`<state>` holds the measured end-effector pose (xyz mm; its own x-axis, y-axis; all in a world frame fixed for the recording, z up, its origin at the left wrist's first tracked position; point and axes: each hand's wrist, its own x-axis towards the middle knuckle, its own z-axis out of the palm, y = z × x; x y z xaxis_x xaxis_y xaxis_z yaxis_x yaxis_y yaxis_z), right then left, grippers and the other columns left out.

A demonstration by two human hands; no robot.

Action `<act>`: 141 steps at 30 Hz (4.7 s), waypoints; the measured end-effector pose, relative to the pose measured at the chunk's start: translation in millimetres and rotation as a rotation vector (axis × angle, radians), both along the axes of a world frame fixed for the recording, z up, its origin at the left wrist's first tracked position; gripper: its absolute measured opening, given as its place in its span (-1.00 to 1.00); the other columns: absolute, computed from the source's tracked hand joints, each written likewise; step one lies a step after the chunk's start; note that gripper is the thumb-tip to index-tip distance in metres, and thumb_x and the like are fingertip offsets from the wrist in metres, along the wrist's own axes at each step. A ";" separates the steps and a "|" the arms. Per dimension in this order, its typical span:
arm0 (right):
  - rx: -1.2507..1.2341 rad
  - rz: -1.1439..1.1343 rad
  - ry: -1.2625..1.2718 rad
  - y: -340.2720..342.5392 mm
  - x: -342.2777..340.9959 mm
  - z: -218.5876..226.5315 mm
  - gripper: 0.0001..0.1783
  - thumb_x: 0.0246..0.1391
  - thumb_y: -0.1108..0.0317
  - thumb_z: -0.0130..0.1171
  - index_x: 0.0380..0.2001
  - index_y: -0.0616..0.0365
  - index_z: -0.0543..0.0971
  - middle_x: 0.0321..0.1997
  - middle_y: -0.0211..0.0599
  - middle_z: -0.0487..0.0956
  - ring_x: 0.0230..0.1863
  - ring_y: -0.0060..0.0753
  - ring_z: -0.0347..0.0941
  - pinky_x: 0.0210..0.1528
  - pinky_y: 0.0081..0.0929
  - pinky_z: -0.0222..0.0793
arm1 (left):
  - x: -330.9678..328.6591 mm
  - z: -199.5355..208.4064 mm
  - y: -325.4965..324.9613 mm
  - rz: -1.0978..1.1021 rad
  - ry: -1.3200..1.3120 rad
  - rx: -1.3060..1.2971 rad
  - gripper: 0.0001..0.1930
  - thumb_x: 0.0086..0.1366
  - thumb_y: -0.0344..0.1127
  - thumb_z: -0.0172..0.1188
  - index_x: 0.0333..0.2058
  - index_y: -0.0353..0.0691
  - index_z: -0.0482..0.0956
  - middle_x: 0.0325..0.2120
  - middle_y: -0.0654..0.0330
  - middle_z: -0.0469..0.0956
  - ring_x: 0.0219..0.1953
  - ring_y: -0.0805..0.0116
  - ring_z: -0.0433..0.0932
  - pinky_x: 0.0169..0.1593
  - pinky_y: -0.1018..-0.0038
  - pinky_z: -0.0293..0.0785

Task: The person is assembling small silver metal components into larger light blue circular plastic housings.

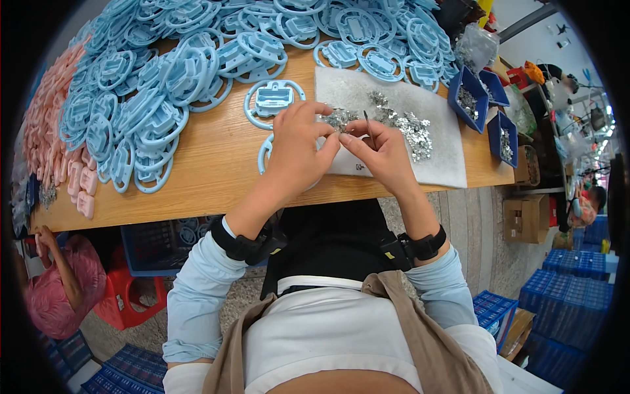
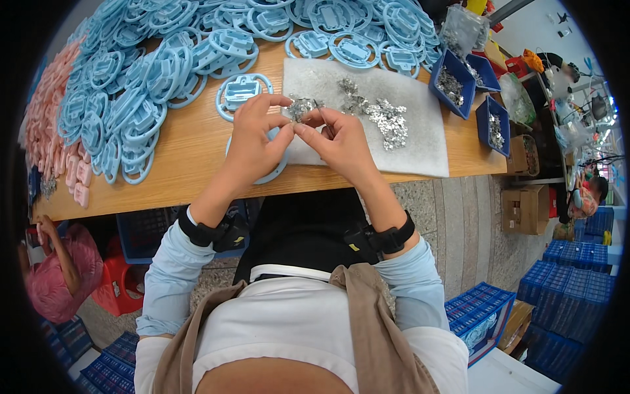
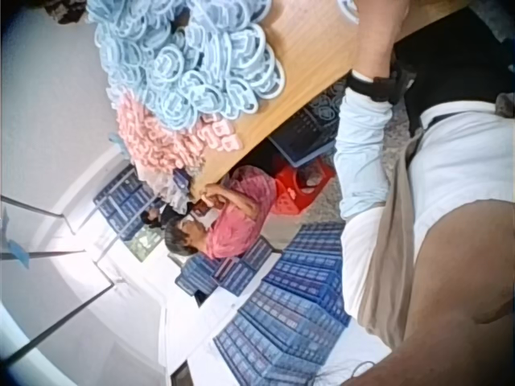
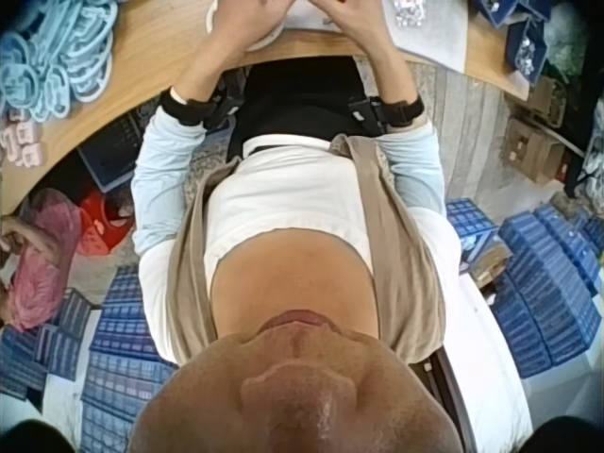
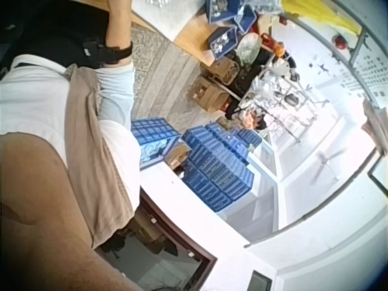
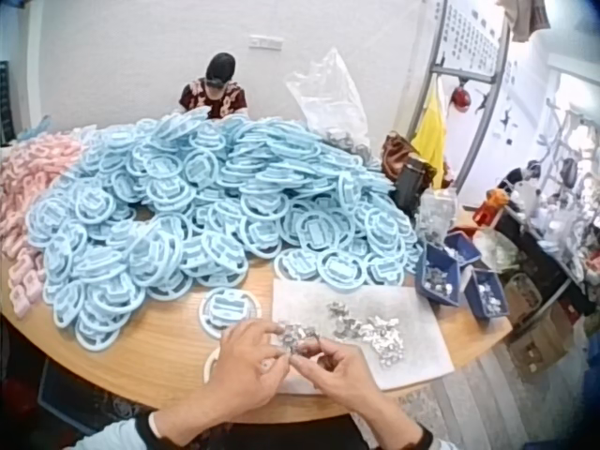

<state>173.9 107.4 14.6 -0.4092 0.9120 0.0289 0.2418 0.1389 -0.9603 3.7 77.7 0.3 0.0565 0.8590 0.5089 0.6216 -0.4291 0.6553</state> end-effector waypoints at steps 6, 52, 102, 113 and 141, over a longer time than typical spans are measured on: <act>0.054 0.079 -0.067 2.6 2.5 -1.3 -0.78 0.07 0.27 0.17 -0.40 0.25 0.58 -0.58 -0.55 0.49 -0.67 -0.84 0.13 -0.66 -0.75 -0.01 | 3.6 2.0 0.3 0.027 0.042 0.098 -0.90 -0.01 -0.37 0.16 -0.58 -0.25 0.59 -0.18 0.13 0.45 0.00 0.17 0.32 0.08 0.18 0.07; -0.112 0.030 0.153 -4.2 16.8 15.5 -0.87 -0.01 0.54 0.16 -0.34 0.36 0.56 -0.43 -0.35 0.57 -0.38 -0.64 0.50 -0.32 -0.73 0.40 | 11.3 5.1 -1.1 -0.279 -0.516 -0.400 -0.88 0.07 -0.38 0.18 -0.51 -0.29 0.64 -0.12 0.07 0.45 -0.08 0.28 0.43 -0.04 0.45 0.32; 0.213 0.021 -0.336 23.6 3.1 -9.9 -0.89 -0.10 0.42 0.16 -0.53 0.26 0.53 -0.59 -0.42 0.48 -0.59 -0.62 0.33 -0.51 -0.65 0.25 | -16.1 -8.6 -51.9 0.023 0.167 -0.083 -0.31 -0.31 -0.14 0.46 -0.14 -0.27 0.42 -0.03 0.01 0.34 0.04 0.03 0.30 0.10 0.22 0.16; -0.016 0.150 0.001 3.1 0.9 5.6 -0.88 0.04 0.39 0.15 -0.42 0.23 0.48 -0.51 -0.60 0.34 -0.56 -0.82 0.14 -0.54 -0.75 0.05 | -2.6 -18.9 -34.0 -0.052 0.029 -0.108 -0.27 -0.34 -0.14 0.50 -0.13 -0.31 0.41 -0.08 -0.01 0.36 -0.01 0.00 0.33 0.06 0.25 0.23; 0.196 0.261 -0.177 17.2 -18.1 -17.2 -0.90 -0.01 0.42 0.13 -0.46 0.22 0.48 -0.46 -0.32 0.40 -0.54 -0.45 0.30 -0.47 -0.50 0.22 | -24.1 -20.2 -40.6 -0.092 -0.047 -0.139 -0.27 -0.28 -0.25 0.49 -0.08 -0.35 0.36 -0.10 -0.05 0.41 -0.03 0.01 0.40 0.03 0.28 0.36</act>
